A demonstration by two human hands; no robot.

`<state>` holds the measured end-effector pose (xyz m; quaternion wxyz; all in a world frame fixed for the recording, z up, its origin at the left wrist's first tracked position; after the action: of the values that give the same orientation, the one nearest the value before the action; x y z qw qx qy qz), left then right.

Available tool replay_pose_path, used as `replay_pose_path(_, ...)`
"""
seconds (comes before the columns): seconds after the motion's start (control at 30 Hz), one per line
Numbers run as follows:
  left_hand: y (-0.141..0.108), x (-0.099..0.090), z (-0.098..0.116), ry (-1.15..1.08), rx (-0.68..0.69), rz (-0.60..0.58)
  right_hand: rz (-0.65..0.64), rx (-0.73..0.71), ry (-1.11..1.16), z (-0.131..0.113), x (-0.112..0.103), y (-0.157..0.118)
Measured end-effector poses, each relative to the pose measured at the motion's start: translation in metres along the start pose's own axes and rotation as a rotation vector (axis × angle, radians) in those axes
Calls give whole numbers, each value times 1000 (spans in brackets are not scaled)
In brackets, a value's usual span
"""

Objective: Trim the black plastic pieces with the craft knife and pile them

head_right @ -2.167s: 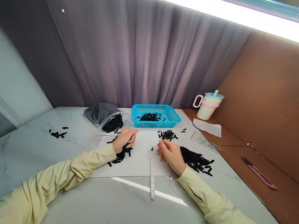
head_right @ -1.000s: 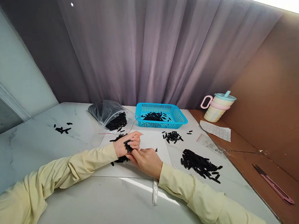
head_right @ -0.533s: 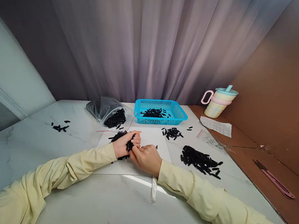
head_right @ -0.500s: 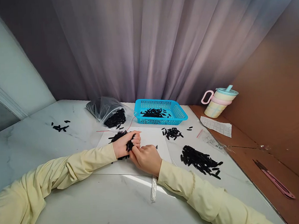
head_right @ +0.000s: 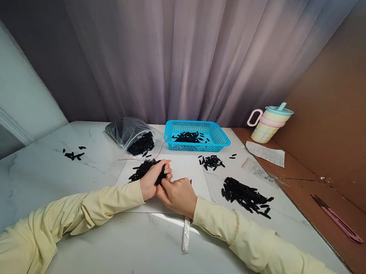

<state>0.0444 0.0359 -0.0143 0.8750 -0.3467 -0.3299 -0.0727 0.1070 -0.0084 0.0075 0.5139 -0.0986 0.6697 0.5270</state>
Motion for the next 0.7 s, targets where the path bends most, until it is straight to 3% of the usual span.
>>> replay_pose_path(0.23,-2,1,1,-59,-23,-32,13,69,65,4,2,-1)
replay_pose_path(0.7,-3,6,3,-99,-142,-180,19,53,289,6,3,0)
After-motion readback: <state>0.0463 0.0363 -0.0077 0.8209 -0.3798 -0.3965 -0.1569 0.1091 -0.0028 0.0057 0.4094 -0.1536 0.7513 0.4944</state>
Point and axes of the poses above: each hand's wrist, its own y-axis towards the middle knuckle, its own x-axis out of the palm, z = x × y, the point moved 5 cm from there along y, towards the middle knuckle, and after that the axes turned 9 degrees about -x, right-handed, at the moved point
